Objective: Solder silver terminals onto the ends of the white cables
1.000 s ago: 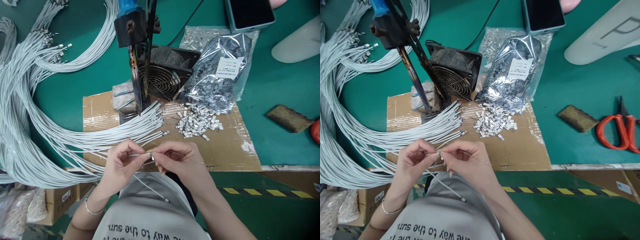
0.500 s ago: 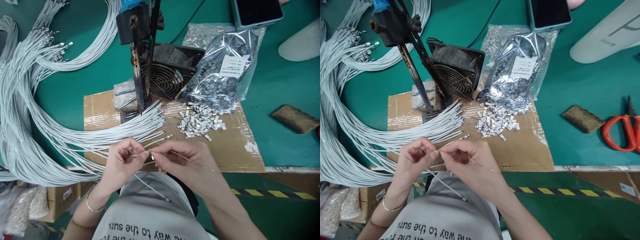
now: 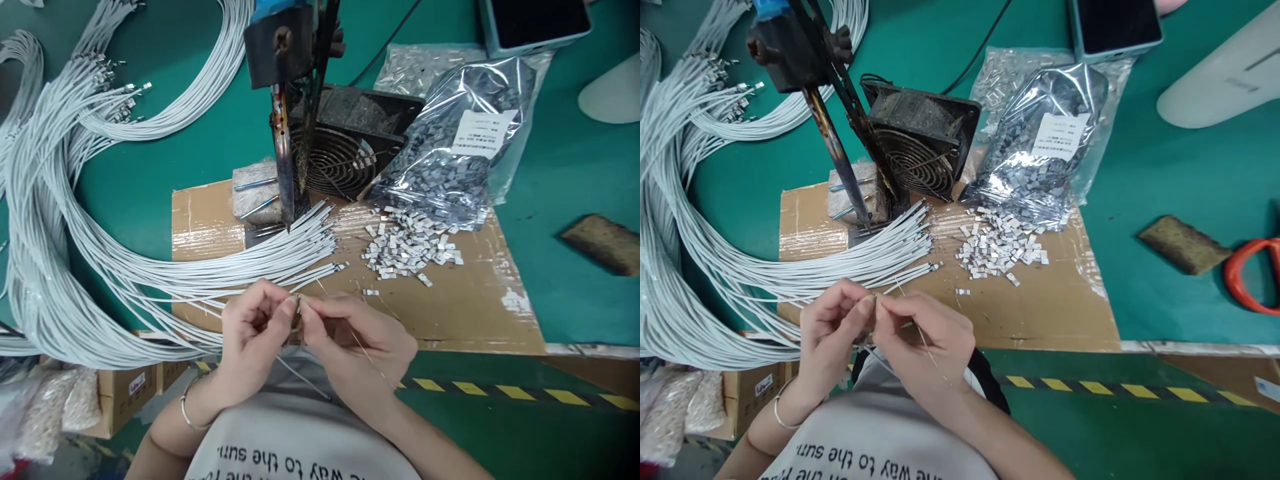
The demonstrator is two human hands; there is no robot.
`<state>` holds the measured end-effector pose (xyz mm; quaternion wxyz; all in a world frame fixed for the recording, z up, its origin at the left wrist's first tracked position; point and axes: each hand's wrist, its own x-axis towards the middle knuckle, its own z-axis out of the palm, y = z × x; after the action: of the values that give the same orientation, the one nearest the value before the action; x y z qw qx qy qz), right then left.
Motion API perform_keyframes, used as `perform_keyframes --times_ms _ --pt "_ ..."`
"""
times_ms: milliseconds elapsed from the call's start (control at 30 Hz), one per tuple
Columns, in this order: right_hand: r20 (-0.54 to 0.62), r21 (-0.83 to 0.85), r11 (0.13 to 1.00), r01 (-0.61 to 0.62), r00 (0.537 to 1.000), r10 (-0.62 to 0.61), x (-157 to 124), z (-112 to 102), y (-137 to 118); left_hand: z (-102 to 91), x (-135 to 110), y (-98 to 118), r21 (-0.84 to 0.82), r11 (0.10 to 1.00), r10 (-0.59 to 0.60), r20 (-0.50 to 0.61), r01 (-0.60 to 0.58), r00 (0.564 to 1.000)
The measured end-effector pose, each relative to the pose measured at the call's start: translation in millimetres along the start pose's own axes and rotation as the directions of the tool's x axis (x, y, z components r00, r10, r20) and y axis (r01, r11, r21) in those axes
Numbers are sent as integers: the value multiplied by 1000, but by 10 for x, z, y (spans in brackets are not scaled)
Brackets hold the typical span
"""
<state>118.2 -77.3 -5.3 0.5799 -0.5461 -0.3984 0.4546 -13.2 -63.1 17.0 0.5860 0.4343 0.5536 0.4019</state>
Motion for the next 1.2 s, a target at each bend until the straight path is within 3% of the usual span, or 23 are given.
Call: perform_keyframes --times_ms 133,267,367,533,700,867,1200 --pt "34 -63 989 136 990 -134 54 -37 1 -34 56 31 -168 985 -48 14 50 999" --pt "125 -86 981 176 978 -164 141 -131 -17 -25 109 54 -164 983 -85 -17 81 996" --pt "131 -71 992 107 987 -98 179 -204 -43 -15 139 60 -116 991 -73 -58 66 996" --pt "85 -24 983 -183 979 185 221 -297 -109 0 170 86 -49 996 -79 -99 75 992" --pt "256 103 932 -348 914 314 275 -338 -80 51 176 96 60 998 -9 -122 17 992" --pt "332 125 922 -365 891 308 305 -333 -33 90 128 62 141 988 86 -133 -67 987" --pt "212 -2 966 -259 944 254 287 -318 -143 108 98 18 166 980 126 -107 -107 986"
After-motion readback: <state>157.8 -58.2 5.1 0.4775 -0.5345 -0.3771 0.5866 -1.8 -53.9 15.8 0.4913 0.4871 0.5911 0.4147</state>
